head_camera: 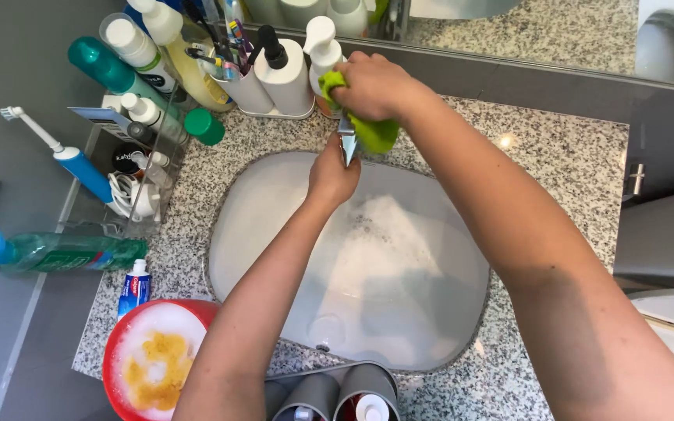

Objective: Cleaning a bathroom sink and faucet using a sponge, soap, and a cleaning cloth.

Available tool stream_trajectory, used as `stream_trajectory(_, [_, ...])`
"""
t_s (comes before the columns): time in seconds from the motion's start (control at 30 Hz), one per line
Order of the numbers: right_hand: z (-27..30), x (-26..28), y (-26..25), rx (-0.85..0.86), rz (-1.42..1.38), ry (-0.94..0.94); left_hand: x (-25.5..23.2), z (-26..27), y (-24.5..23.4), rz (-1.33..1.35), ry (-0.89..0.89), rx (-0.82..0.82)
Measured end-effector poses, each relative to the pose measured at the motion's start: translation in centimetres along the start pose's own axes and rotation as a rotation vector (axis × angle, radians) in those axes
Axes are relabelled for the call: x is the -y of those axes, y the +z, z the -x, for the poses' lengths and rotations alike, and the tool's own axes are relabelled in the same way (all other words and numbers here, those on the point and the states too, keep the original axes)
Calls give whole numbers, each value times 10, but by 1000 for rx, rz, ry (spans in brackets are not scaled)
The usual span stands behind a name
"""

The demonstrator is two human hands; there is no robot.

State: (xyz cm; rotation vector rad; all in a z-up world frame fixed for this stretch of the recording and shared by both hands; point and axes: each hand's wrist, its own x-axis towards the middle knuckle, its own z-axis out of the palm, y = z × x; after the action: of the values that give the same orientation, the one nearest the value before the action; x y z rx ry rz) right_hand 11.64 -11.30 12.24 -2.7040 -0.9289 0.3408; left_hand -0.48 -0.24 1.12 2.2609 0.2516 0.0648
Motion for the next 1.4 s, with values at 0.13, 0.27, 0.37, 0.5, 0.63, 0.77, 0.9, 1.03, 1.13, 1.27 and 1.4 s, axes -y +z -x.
stream_trajectory(0.13, [-14, -20, 8, -47, -302, -17, -5, 0, -3, -14, -28, 18])
stream_trajectory(0.27, [-24, -43, 32, -31, -1045, -21, -2, -2, 0, -6, -5, 9])
stream_trajectory(0.37, [-25, -48, 47, -120, -1366, -18, 8, -6, 6, 10, 59, -15])
stream_trajectory(0.5, [-11, -37, 61, -250, -1408, -113, 10, -5, 5, 22, 55, -5])
stream_trajectory(0.63, [4, -20, 75, -674, -979, -216, 17, -7, 10, -59, 30, 13])
stream_trajectory(0.77, [7, -19, 80, -751, -1112, -195, 9, -3, 7, -85, -10, 24])
stream_trajectory(0.9, [-18, -46, 132, -841, -1325, -307, 11, -4, 10, -101, -13, 19])
stream_trajectory(1.03, [-22, -50, 157, -921, -1365, -111, 26, -14, 17, -159, 2, 30])
stream_trajectory(1.13, [-7, -40, 178, -940, -1263, 27, 34, -12, 20, -188, -5, 58])
stream_trajectory(1.27, [27, -16, 200, -1011, -1102, 82, 30, -17, 16, -164, -5, 73])
stream_trajectory(1.4, [-1, -55, 262, -977, -864, -87, 22, -10, 14, -165, -2, 80])
